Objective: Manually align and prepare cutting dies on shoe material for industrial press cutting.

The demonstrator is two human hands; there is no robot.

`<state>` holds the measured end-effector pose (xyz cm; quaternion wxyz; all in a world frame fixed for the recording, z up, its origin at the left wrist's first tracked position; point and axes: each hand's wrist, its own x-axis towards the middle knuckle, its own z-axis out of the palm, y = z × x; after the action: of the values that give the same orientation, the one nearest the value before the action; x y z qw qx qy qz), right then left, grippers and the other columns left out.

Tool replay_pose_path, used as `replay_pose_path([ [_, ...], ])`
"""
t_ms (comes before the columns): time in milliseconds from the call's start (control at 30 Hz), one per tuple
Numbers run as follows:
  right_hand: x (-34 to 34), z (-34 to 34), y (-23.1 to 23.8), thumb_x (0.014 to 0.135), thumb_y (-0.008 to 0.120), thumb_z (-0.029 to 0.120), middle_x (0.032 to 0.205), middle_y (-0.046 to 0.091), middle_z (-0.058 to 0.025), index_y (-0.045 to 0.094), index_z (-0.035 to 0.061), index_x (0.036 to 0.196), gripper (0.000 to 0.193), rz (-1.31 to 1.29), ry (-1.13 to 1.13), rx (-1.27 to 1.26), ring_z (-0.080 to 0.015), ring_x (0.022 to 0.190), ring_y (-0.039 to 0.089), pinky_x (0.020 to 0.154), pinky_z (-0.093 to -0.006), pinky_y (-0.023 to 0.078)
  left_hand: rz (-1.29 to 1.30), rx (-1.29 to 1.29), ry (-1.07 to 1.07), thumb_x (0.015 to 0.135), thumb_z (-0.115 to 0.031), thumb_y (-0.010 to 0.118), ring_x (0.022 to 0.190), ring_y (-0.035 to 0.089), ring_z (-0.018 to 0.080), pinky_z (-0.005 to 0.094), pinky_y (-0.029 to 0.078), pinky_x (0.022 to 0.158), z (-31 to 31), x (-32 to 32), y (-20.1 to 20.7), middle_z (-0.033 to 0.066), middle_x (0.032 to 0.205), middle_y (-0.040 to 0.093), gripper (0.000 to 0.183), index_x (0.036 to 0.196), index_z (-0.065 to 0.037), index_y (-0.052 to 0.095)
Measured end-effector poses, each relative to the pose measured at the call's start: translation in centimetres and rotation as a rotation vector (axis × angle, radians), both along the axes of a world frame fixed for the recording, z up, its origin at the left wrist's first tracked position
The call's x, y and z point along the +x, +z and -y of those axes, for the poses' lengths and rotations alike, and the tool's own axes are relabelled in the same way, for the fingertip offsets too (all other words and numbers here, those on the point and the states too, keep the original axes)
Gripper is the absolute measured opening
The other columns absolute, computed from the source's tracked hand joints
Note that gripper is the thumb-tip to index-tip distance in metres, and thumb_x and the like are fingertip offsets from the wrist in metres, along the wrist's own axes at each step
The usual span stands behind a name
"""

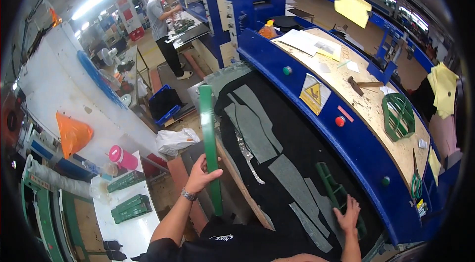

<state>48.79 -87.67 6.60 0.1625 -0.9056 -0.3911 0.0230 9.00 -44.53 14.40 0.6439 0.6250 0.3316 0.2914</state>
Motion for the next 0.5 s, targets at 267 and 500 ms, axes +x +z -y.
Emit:
replay_pose_path([
  [267,-16.2,-25.8,8.6,0.083,0.078,0.033,0.118,0.065,-0.0229,0.056,-0.0039,0.134,0.067,-0.471,0.499,0.370,-0.0354,0.110,0.064,0.095,-0.0404,0.050,0.483,-0.354,0.305,0.088,-0.011,0.077,0.113,0.062,0.0228,0.0373,0.051,0.098,1.1,-4.8,-4.7,0.0123,0.129,0.060,0.055,0.133,-0.004,0.047],
  [500,-32.3,-41.8,10.7,0.096,0.068,0.023,0.125,0.064,-0.0177,0.047,-0.0064,0.141,0.057,-1.029,0.822,0.444,-0.0197,0.116,0.061,0.097,-0.0313,0.048,0.685,-0.284,0.386,0.088,-0.008,0.076,0.111,0.063,0.0173,0.0325,0.049,0.099,0.5,-10.0,-3.8,0.0069,0.120,0.063,0.051,0.132,-0.005,0.050],
])
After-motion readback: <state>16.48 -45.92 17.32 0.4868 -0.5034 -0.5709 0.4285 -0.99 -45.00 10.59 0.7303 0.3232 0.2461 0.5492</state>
